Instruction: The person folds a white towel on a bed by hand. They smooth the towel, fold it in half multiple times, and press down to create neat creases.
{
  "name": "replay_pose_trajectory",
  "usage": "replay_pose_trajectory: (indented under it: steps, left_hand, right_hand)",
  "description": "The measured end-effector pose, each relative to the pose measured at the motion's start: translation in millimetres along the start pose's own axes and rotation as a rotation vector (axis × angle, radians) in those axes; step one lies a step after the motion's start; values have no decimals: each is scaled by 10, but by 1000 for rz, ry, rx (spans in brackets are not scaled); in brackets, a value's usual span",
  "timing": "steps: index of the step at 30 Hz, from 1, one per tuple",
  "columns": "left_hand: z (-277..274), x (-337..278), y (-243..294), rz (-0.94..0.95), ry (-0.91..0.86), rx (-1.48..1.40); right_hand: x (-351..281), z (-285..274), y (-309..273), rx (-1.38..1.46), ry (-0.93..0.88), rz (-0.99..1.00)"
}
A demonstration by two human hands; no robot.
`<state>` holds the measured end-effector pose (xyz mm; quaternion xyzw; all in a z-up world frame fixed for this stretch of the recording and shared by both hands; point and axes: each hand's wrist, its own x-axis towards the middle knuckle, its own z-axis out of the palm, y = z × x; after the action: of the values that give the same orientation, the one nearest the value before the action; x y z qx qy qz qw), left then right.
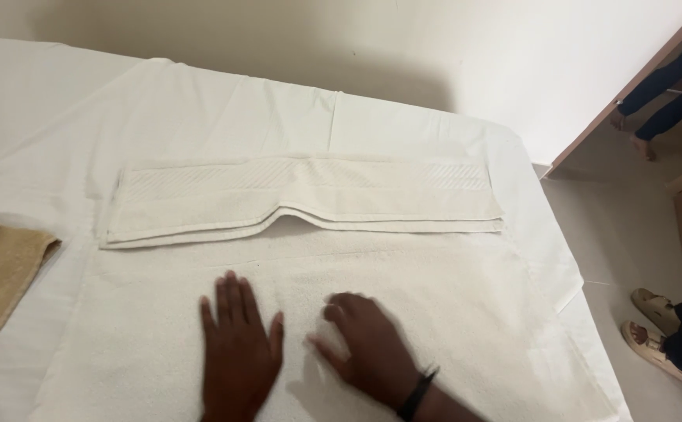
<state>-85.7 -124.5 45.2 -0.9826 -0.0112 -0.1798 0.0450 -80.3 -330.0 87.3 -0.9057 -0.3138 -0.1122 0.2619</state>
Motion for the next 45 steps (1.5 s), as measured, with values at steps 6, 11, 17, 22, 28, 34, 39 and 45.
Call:
replay_pose_trajectory:
  steps: [6, 11, 17, 22, 28, 34, 39, 45]
  left_hand:
    - [50, -132, 168, -10, 107, -175]
    - [-49, -90, 186, -15, 59, -149]
    - [-49, -117, 183, -6, 1, -66]
    - [-57, -118, 193, -16, 36, -101]
    - [-56, -109, 192, -23, -8, -88]
    - [-50, -105, 195, -24, -15, -90]
    - [-103, -107, 194, -1, -29, -34]
    - [-38, -116, 192, -30, 25, -123]
  right_hand:
    - [-232, 497, -9, -151, -257, -104]
    - [-220, 490, -37, -166, -199, -112]
    - [-195, 439, -94, -158, -229, -96]
    - [-205, 448, -90, -185, -222, -112]
    - [-196, 464, -84, -243, -197, -131]
    - [-207, 466, -81, -222, -201, -122]
    - [-199, 466, -97, -214, -201, -121]
    - [-198, 485, -84, -227, -190, -132]
